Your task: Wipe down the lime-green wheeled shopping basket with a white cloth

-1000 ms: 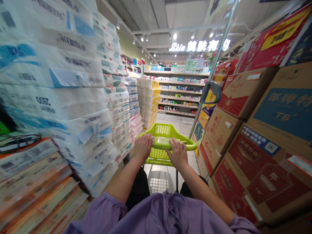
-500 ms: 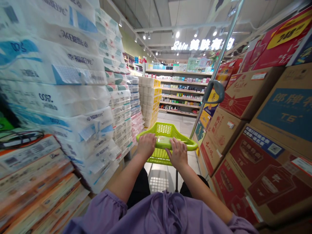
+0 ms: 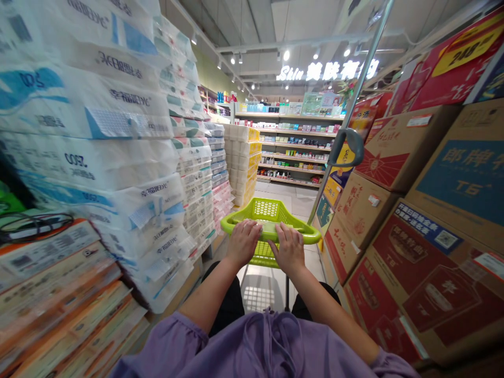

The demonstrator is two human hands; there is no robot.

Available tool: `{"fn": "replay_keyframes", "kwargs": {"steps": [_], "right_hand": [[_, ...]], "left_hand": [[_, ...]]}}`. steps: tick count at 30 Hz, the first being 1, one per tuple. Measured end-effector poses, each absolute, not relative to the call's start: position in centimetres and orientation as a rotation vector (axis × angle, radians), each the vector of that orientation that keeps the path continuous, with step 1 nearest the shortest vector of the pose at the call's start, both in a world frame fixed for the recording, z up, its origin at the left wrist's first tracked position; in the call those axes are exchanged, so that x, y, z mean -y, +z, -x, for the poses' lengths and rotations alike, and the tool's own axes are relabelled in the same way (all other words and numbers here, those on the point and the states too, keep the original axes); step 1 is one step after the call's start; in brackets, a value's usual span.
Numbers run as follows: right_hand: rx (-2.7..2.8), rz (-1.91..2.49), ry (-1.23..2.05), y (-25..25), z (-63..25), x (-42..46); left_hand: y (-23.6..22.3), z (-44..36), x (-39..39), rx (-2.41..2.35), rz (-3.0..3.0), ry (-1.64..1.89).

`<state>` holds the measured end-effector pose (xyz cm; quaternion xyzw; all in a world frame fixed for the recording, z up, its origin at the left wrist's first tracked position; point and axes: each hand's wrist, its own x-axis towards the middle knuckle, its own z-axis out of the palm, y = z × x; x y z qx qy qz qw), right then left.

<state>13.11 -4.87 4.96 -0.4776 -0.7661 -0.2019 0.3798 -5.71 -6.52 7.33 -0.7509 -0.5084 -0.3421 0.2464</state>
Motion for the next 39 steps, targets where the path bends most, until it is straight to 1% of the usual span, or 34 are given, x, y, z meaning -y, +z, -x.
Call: {"fn": "replay_keyframes", "kwargs": {"steps": [5,10,16,21,27,33,37,39], "right_hand": [[1.960,1.244,-0.513,5.0,-13.1,4.8],[1.942,1.223,-0.502,4.8,-13.0,4.7],[1.939,1.208,-0.489,4.8,-13.1,4.7],[1.952,1.229,-0.492,5.0,-13.1,4.9],[1.930,1.220,-0.505,5.0,-13.0,5.0],[1.927,1.207,-0.510,4.8,-13.1,4.8],[1.928,1.214,-0.501,4.8,-13.1,4.8],[1.922,1.211,-0.504,4.8,-13.0,4.8]], "left_hand": [[7.4,5.7,6.4,1.546,1.905,-1.015],[7.5,4.1,6.6,1.331,2.134,-0.920],[7.6,3.9,6.5,1.488,2.035,-0.957],[7.5,2.7,6.9,1.242,2.227,-0.852],[6.9,2.9,6.7,1.388,2.075,-0.956],[6.5,3.2,6.7,1.226,2.139,-0.901],[7.1,4.1,6.5,1.431,1.968,-1.014],[7.1,4.2,6.6,1.428,1.950,-1.000]]}}
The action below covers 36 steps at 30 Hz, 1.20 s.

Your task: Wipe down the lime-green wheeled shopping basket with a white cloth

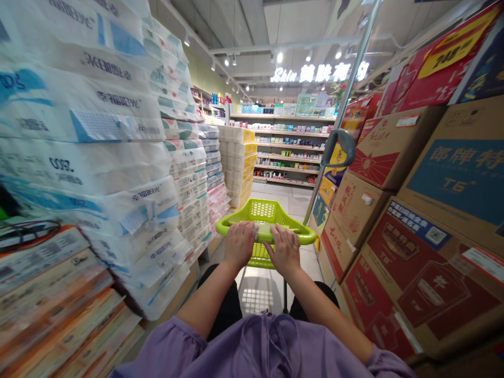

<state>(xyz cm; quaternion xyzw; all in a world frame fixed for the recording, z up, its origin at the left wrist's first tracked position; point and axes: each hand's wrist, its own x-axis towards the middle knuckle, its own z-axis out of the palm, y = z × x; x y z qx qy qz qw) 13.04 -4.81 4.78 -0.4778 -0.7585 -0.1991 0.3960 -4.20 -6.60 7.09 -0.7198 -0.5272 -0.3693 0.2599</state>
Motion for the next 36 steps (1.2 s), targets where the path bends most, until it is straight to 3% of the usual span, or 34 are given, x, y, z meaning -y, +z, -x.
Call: {"fn": "replay_keyframes", "kwargs": {"steps": [4,9,36], "right_hand": [[1.919,1.192,-0.517,4.7,-13.1,4.8],[1.916,1.200,-0.515,4.7,-13.1,4.7],[1.884,1.178,-0.528,4.7,-13.2,4.8]], "left_hand": [[7.0,3.9,6.8,1.205,2.117,-0.864],[7.1,4.0,6.3,1.390,2.030,-0.932],[6.5,4.8,6.8,1.170,2.125,-0.872]]}}
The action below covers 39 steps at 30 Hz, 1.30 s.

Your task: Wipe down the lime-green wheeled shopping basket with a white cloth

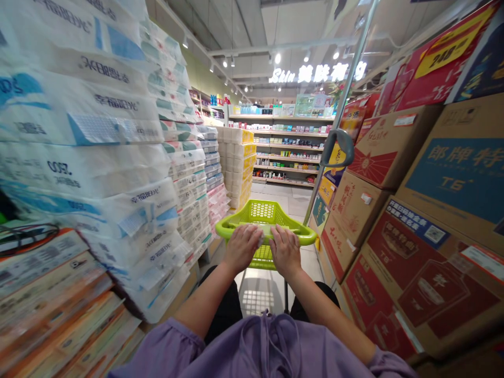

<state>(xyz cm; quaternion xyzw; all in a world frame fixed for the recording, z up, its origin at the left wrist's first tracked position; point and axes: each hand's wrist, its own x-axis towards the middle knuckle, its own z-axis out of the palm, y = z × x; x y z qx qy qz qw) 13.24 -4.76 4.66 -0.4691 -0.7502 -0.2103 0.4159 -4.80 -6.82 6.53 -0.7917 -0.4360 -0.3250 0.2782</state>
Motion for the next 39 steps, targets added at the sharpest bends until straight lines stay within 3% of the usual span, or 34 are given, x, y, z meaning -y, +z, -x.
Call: {"fn": "replay_keyframes", "kwargs": {"steps": [13,20,39], "right_hand": [[1.882,1.185,-0.473,4.7,-12.8,4.8],[1.875,1.193,-0.488,4.7,-13.1,4.8],[1.896,1.207,-0.403,3.9,-13.2,4.9]], "left_hand": [[6.6,7.3,7.0,1.539,1.856,-1.012],[6.0,7.0,7.1,1.255,2.018,-0.854],[7.9,0.8,7.7,1.240,2.351,-0.981]]}}
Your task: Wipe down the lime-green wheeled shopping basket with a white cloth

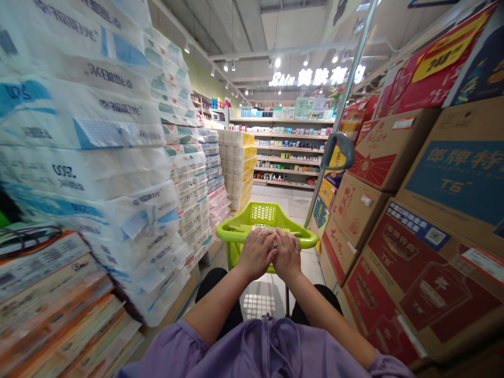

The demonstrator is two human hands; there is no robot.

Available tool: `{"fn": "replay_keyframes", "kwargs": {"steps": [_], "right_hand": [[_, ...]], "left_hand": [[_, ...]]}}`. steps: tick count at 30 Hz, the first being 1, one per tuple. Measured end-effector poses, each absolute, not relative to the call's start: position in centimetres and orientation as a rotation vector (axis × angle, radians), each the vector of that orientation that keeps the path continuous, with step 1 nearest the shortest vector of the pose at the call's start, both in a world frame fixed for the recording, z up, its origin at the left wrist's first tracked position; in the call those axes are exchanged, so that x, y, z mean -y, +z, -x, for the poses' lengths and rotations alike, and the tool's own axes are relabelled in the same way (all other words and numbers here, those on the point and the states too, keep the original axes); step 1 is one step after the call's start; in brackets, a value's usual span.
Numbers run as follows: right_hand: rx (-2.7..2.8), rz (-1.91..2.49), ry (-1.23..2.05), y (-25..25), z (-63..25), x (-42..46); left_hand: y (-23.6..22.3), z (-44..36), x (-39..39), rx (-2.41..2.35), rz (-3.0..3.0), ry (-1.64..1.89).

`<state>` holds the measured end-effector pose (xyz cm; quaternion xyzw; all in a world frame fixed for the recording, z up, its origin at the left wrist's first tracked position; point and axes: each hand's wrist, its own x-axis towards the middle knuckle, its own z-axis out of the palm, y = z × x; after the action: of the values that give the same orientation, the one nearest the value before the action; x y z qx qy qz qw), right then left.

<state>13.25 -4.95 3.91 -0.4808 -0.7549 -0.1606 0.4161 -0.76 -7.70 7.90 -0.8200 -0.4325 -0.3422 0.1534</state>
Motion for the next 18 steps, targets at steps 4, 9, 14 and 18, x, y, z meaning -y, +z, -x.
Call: {"fn": "replay_keyframes", "kwargs": {"steps": [4,9,14,18], "right_hand": [[1.827,1.144,-0.237,5.1,-13.4,5.2],[1.785,0.862,-0.159,8.1,-12.5,6.3],[2.027,0.692,-0.189,8.1,-10.7,6.8],[2.134,0.717,-0.367,6.5,-10.4,5.9]], "left_hand": [[7.8,0.9,7.5,1.250,2.355,-1.013],[7.6,1.3,6.8,1.299,2.359,-1.308],[7.8,1.8,6.3,1.387,2.211,-1.726],[8.1,3.0,5.2,1.401,2.181,-1.733]]}}
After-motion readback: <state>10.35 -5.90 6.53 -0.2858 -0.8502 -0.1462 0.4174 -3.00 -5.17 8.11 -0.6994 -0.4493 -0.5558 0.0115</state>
